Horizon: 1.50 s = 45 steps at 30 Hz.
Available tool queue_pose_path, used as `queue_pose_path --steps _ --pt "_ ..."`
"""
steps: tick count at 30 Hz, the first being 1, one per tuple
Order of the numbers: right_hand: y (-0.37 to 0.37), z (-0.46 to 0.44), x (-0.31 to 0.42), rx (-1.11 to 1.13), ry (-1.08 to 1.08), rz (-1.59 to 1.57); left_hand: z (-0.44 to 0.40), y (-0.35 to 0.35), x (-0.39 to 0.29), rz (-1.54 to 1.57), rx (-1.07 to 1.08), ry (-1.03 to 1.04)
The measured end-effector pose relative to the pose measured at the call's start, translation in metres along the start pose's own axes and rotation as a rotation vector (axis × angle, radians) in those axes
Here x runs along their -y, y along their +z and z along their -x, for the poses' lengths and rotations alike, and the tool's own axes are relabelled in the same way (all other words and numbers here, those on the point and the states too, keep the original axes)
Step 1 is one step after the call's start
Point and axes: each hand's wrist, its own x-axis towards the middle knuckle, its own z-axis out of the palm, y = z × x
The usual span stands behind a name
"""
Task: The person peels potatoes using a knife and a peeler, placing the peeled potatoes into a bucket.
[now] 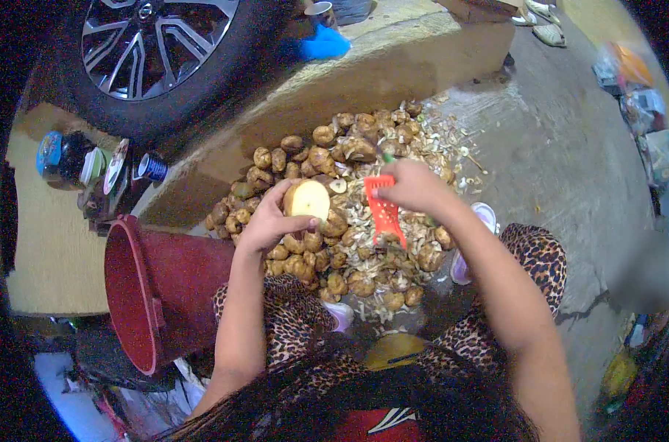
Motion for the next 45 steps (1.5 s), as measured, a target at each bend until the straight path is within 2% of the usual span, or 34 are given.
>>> queue_pose_path --steps 3,6,7,11,15,18,19,23,26,29,32,33,34,36,37,40,41,42,44,45 --pt "-0.029 0.003 0.018 -0.032 0.203 -0.518 -0.008 0.004 0.011 0.02 -0.118 0.144" --pt "-0.036 -0.008 0.012 -0.183 0.101 -0.95 -0.013 0.008 0.014 0.026 -0.242 0.183" --pt "-0.045 -0.006 0.014 -0.152 0.123 -1.056 -0.013 0.011 0.011 0.01 -0.264 0.191" --pt "-0.042 -0.014 0.022 -0.317 0.073 -1.355 -0.016 0.02 0.016 -0.018 -0.306 0.292" --pt "-0.029 -0.022 0.035 -0.229 0.022 -1.502 -0.024 0.028 0.026 -0.086 -0.32 0.364" --pt "-0.01 -0.025 0.046 -0.311 -0.071 -1.269 -0.021 0.037 0.02 -0.279 -0.426 0.343" --pt "-0.01 -0.02 0.059 -0.328 0.015 -1.164 -0.02 0.04 0.018 -0.316 -0.436 0.436" --pt "-0.013 -0.023 0.054 -0.336 -0.049 -0.953 -0.013 0.044 0.016 -0.347 -0.378 0.415" --pt "-0.03 -0.039 0.015 -0.686 -0.139 -0.687 -0.018 0.041 0.024 -0.257 -0.329 0.449" --pt "-0.06 -0.032 0.018 -0.637 -0.039 -1.014 -0.011 0.041 0.019 -0.105 -0.314 0.381" --pt "-0.03 -0.019 0.052 -0.413 -0.003 -1.048 -0.016 0.041 0.024 -0.168 -0.338 0.368" --pt "-0.011 -0.024 0.053 -0.45 -0.064 -1.022 -0.017 0.041 0.024 -0.178 -0.316 0.386" --pt "-0.005 -0.025 0.048 -0.353 -0.082 -0.952 -0.017 0.041 0.024 -0.188 -0.292 0.4" --pt "-0.015 -0.034 0.037 -0.418 -0.017 -0.979 -0.011 0.041 0.022 -0.194 -0.266 0.401" --pt "-0.031 -0.036 0.028 -0.553 0.012 -0.802 -0.007 0.041 0.018 -0.192 -0.267 0.396" --pt "-0.05 -0.039 0.013 -0.615 0.016 -1.124 -0.005 0.038 0.015 -0.137 -0.26 0.38" --pt "-0.048 -0.038 0.013 -0.596 0.06 -1.031 -0.007 0.036 0.015 -0.11 -0.24 0.356" --pt "-0.047 -0.033 0.018 -0.693 -0.025 -0.686 -0.007 0.035 0.016 -0.081 -0.222 0.329" --pt "-0.047 -0.02 0.031 -0.831 -0.189 0.012 -0.007 0.036 0.012 0.252 -0.162 0.208" --pt "-0.049 -0.016 0.039 -0.867 -0.265 -0.029 -0.008 0.036 0.011 0.417 -0.13 0.145"
